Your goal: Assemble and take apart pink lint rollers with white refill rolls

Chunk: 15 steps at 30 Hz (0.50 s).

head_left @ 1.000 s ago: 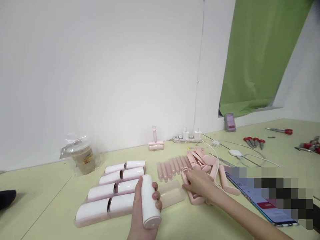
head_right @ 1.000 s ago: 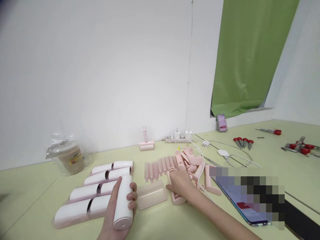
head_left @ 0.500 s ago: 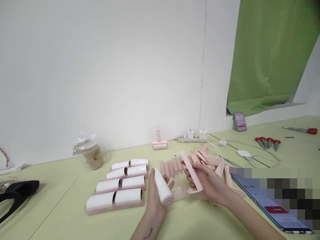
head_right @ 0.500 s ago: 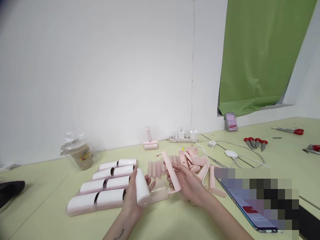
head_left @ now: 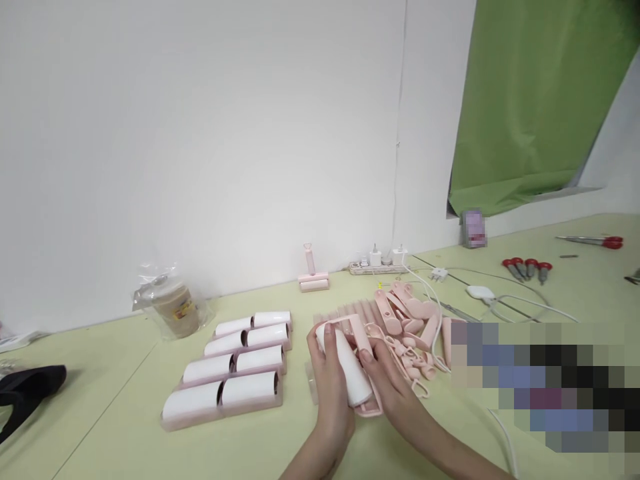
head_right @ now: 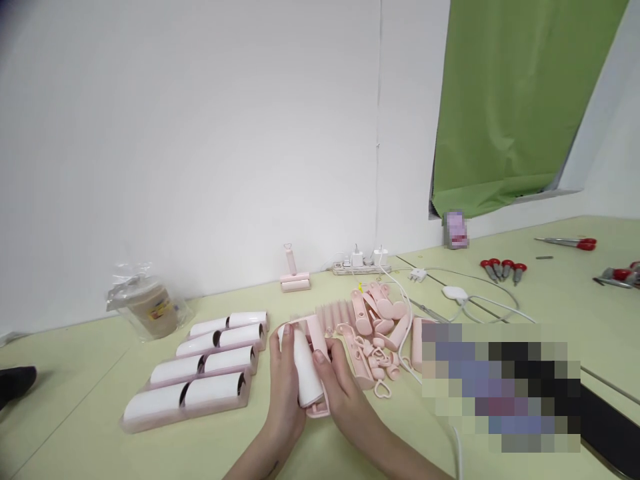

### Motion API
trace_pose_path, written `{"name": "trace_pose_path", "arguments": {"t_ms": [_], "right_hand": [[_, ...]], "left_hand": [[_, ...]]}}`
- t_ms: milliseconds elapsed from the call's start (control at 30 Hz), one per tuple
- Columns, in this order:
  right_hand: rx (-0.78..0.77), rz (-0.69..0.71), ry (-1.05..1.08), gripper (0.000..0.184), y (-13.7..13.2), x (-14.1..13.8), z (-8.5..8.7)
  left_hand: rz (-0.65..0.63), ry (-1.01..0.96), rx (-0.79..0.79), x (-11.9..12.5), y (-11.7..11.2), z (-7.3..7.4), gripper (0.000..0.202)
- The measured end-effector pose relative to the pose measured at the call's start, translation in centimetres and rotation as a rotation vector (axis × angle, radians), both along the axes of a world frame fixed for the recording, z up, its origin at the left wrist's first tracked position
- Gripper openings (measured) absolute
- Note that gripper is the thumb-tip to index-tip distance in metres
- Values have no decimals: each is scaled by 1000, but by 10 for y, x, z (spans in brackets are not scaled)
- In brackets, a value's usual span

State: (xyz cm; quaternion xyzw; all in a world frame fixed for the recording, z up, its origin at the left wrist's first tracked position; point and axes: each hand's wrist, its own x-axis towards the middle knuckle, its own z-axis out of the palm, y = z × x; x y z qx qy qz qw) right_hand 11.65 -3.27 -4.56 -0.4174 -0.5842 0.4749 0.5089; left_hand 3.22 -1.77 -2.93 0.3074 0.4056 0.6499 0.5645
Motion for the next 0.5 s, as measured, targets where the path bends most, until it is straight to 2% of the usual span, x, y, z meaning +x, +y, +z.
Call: {"name": "trace_pose_path", "arguments": {"t_ms": [167,267,333,433,500], "right_hand": [[98,-37,-25,29,-4,0,2],[113,-37,-48,31,-5,-1,-4],[123,-22,-89,31,-6,-2,-11],[271,-37,-207,28,-8,-3,-16],[353,-16,-291,28,-9,-1,-12]], "left_hand": [[-12,94,65,-3,-4,4,36],[-39,171,131,-6,-9,2,37],[-51,220,179,-9,-13,-1,44],[-47,273,209,-17,-20,-1,59],[-97,288,185,-27,-23,0,58]]}}
